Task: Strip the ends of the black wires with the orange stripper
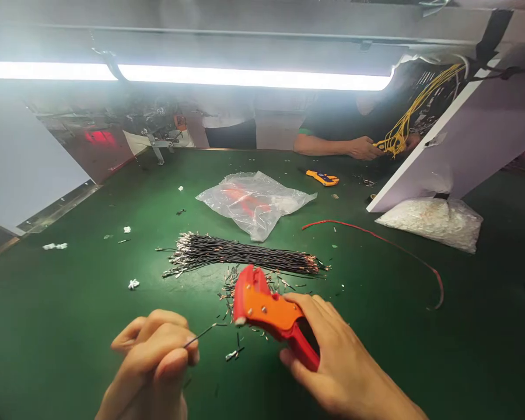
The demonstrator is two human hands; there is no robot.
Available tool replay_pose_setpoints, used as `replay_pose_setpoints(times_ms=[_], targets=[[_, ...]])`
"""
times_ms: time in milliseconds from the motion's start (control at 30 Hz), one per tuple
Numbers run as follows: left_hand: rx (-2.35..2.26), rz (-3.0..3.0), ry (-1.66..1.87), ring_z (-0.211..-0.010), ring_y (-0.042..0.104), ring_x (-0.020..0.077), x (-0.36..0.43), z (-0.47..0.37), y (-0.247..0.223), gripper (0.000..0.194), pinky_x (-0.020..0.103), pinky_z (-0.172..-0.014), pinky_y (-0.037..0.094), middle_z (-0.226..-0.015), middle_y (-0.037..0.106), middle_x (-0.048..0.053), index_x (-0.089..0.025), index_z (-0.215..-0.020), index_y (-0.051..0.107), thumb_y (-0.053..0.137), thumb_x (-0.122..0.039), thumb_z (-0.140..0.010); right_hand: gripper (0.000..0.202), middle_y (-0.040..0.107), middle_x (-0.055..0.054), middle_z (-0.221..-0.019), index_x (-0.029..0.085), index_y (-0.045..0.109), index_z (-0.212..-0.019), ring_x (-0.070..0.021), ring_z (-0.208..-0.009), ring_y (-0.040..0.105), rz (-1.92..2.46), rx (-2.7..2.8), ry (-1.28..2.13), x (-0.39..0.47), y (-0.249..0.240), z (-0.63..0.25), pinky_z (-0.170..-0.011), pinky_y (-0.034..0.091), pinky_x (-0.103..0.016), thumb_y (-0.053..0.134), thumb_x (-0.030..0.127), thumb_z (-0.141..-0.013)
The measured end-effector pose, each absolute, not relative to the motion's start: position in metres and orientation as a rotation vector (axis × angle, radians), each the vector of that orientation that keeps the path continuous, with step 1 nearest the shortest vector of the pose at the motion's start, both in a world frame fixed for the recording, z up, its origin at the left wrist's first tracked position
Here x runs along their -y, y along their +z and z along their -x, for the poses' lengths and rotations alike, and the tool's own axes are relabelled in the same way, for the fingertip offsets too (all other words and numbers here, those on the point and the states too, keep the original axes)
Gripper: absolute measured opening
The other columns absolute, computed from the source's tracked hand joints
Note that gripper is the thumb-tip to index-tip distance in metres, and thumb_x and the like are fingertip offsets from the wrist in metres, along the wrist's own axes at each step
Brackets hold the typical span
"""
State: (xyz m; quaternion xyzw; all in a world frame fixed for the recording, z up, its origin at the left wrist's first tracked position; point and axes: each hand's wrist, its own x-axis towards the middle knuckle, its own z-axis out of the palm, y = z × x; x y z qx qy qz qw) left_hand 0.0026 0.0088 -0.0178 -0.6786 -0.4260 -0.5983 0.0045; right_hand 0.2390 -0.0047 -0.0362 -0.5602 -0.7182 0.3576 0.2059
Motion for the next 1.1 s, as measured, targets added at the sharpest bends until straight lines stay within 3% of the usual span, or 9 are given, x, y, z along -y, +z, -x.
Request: replay_pose_setpoints(times_ms=[100,200,367,500,600,667,733,867,1100], targets=[[1.333,2.114,-1.796,-0.047,0.046,0.0125,-0.008,-0.006,-0.018,0.032,0.038,-0.072,0.022,-0.048,0.048,-0.011,-0.024,-0.074,0.046,0.040,-0.027,-0.105,0.044,0.062,-0.009,-0.111,0.027,0.055,-0.125,-0.0335,-0.101,0.058,1.570,2.320,0.756,0.007,-0.034,-0.232,-0.097,0.041,-0.063,0.070,0.025,-0.084],[1.366,2.294,-1.718,-0.052,0.049,0.0139,-0.005,-0.007,-0.027,0.025,0.039,-0.074,0.023,-0.052,0.052,-0.009,-0.023,-0.076,0.050,0.045,-0.015,-0.099,0.037,0.063,-0.015,-0.111,0.020,0.062,-0.116,-0.0359,-0.100,0.060,1.482,2.545,0.837,0.011,-0.034,-0.214,-0.090,0.049,-0.062,0.073,0.032,-0.083],[1.436,2.500,-1.674,-0.057,0.049,0.0137,-0.001,-0.012,-0.048,0.022,0.038,-0.078,0.024,-0.058,0.050,-0.009,-0.023,-0.079,0.051,0.050,-0.004,-0.091,0.070,0.064,-0.022,-0.118,0.012,0.063,-0.123,-0.0406,-0.099,0.063,1.381,2.662,0.648,0.014,-0.047,-0.198,-0.083,0.055,-0.061,0.094,0.038,-0.065],[1.423,2.530,-1.627,-0.057,0.048,0.0142,0.000,-0.014,-0.052,0.023,0.038,-0.077,0.025,-0.057,0.049,-0.009,-0.024,-0.080,0.052,0.048,-0.006,-0.094,0.078,0.067,-0.019,-0.107,0.009,0.062,-0.118,-0.0396,-0.093,0.062,1.357,2.654,0.605,0.015,-0.052,-0.198,-0.080,0.055,-0.061,0.099,0.039,-0.056],[1.372,2.509,-1.596,-0.057,0.051,0.0145,0.002,-0.014,-0.048,0.023,0.039,-0.077,0.025,-0.055,0.051,-0.009,-0.025,-0.081,0.053,0.046,-0.012,-0.099,0.058,0.067,-0.013,-0.104,0.015,0.061,-0.114,-0.0357,-0.095,0.061,1.355,2.474,0.684,0.014,-0.045,-0.200,-0.085,0.051,-0.057,0.091,0.036,-0.070],[1.328,2.492,-1.530,-0.056,0.052,0.0142,0.003,-0.015,-0.046,0.024,0.039,-0.076,0.024,-0.053,0.054,-0.009,-0.024,-0.080,0.053,0.047,-0.015,-0.101,0.035,0.067,-0.010,-0.109,0.022,0.058,-0.118,-0.0321,-0.100,0.060,1.399,2.180,0.658,0.014,-0.039,-0.203,-0.088,0.049,-0.051,0.074,0.031,-0.089],[1.277,2.478,-1.468,-0.055,0.052,0.0141,0.005,-0.017,-0.046,0.023,0.039,-0.075,0.024,-0.052,0.057,-0.008,-0.024,-0.079,0.054,0.049,-0.016,-0.101,0.024,0.067,-0.006,-0.110,0.029,0.056,-0.123,-0.0276,-0.103,0.060,1.394,1.852,0.607,0.014,-0.035,-0.206,-0.087,0.048,-0.045,0.056,0.026,-0.099],[1.164,2.505,-1.456,-0.056,0.051,0.0148,0.005,-0.019,-0.050,0.017,0.038,-0.073,0.023,-0.053,0.060,-0.007,-0.022,-0.081,0.056,0.055,-0.010,-0.094,0.027,0.070,0.002,-0.102,0.035,0.060,-0.118,-0.0219,-0.099,0.062,1.224,1.730,0.665,0.014,-0.035,-0.205,-0.089,0.046,-0.039,0.054,0.020,-0.097],[1.153,2.566,-1.341,-0.058,0.051,0.0155,0.003,-0.016,-0.052,0.015,0.039,-0.073,0.025,-0.055,0.060,-0.006,-0.021,-0.085,0.060,0.061,-0.006,-0.089,0.016,0.069,0.001,-0.076,0.024,0.063,-0.090,-0.0194,-0.076,0.064,1.199,1.831,0.591,0.010,-0.041,-0.196,-0.075,0.047,-0.039,0.055,0.011,-0.089]])
